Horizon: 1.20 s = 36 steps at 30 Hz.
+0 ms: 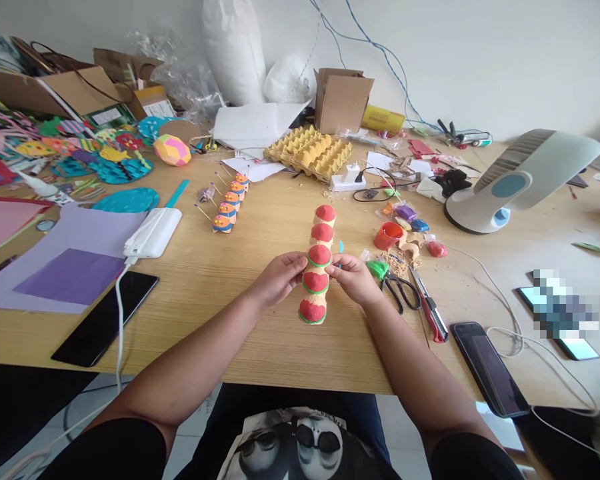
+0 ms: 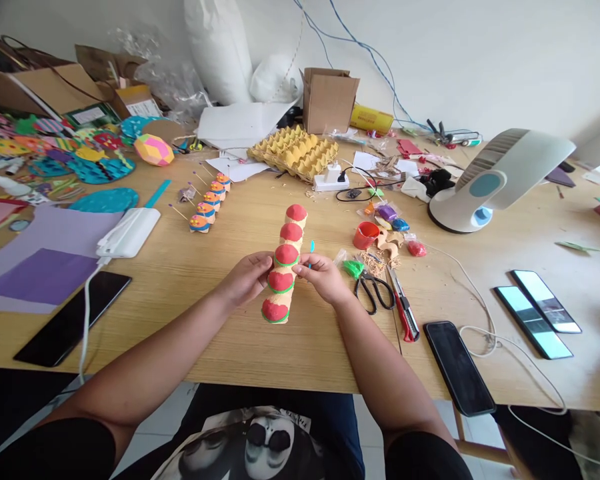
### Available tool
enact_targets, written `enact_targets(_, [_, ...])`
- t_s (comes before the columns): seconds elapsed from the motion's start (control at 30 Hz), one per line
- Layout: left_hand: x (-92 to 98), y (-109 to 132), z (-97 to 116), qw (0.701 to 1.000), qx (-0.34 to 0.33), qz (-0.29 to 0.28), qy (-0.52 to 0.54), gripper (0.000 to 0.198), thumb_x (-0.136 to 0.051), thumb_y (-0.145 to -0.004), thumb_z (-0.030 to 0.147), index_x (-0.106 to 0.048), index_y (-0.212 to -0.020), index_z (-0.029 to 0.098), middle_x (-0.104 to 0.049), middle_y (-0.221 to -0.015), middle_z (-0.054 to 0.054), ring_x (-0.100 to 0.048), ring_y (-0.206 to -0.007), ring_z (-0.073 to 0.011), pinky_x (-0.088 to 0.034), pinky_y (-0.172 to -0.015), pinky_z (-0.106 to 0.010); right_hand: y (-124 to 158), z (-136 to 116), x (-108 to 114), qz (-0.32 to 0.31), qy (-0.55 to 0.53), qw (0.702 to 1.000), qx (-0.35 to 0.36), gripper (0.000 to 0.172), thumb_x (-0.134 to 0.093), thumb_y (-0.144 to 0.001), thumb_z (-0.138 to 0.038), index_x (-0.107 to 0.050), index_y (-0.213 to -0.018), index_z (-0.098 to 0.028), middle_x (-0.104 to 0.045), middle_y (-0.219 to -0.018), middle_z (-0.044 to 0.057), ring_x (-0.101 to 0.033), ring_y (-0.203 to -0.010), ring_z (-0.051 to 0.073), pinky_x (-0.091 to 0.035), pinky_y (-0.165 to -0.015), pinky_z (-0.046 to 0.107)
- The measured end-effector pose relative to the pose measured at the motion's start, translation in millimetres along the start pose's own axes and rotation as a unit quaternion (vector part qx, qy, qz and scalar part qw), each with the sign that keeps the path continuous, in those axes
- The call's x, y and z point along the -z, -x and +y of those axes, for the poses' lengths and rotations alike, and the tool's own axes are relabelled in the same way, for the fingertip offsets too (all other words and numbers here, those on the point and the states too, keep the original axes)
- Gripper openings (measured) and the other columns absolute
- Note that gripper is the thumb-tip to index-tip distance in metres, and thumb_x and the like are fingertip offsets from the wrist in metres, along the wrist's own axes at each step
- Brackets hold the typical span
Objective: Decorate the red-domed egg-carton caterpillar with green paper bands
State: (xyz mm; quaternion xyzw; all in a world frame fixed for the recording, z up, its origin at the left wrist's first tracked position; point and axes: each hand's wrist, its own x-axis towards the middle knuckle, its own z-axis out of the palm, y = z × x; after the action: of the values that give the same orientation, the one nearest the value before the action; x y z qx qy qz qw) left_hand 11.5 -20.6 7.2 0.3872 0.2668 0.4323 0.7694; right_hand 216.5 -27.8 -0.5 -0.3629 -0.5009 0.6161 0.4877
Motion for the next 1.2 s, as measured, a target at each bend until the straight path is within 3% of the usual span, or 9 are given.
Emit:
enact_targets(0.13, [5.8,-1,2,0.995,-0.029,-0.004,-0.097,0.034,-0.083,-0.078,0.039,-0.079,-0.103,0.018,-0.078,-0.105,-0.01,-0.071,-0.097,-0.0247,-0.055,-0.085,-0.036,-1,-2,0,-0.003,0.009,1.0,0.005,0.028,-0.087,-0.073,-0.045,-0.078,-0.088,-0.022,-0.071,-0.079,-0.001,-0.06,-0.071,0.013,-0.052,-0.075,0.03])
enact_targets(0.3, [8.5,-3,6,0.984,-0.035,0.014,-0.173,0.037,-0.083,-0.077,0.043,-0.081,-0.102,0.016,-0.079,-0.1,-0.01,-0.072,-0.094,-0.0268,-0.056,-0.082,-0.036,-1,-3,0,-0.01,0.023,1.0,0.003,0.029,-0.086,-0.074,-0.046,-0.077,-0.087,-0.022,-0.072,-0.08,0.0,-0.06,-0.071,0.013,-0.052,-0.074,0.03])
enact_targets(0.6, [10.7,-3,7,0.969,-0.06,0.045,-0.235,0.03,-0.083,-0.077,0.043,-0.082,-0.087,0.014,-0.076,-0.081,-0.007,-0.067,-0.075,-0.0202,-0.052,-0.071,-0.03,1,-3,-2,-0.004,0.031,1.0,-0.001,0.029,-0.086,-0.074,-0.047,-0.075,-0.083,-0.022,-0.071,-0.079,-0.001,-0.059,-0.071,0.013,-0.052,-0.073,0.029])
enact_targets(0.87, [6.7,-2,1,0.998,-0.028,-0.002,-0.055,0.031,-0.084,-0.077,0.042,-0.08,-0.097,0.018,-0.079,-0.099,-0.009,-0.073,-0.091,-0.0231,-0.056,-0.084,-0.036,0,2,-1,0.002,-0.013,1.0,-0.011,0.029,-0.087,-0.073,-0.045,-0.076,-0.088,-0.022,-0.072,-0.081,-0.001,-0.061,-0.072,0.013,-0.051,-0.075,0.029])
enact_targets(1.2, [-6.8,0,2,0.997,-0.039,0.042,-0.053,0.029,-0.085,-0.074,0.04,-0.08,-0.088,0.016,-0.075,-0.082,-0.006,-0.067,-0.078,-0.0174,-0.052,-0.075,-0.031,1,0,-4,-0.006,-0.004,1.0,-0.017,0.029,-0.087,-0.073,-0.046,-0.077,-0.089,-0.023,-0.074,-0.083,0.0,-0.063,-0.074,0.014,-0.053,-0.077,0.03])
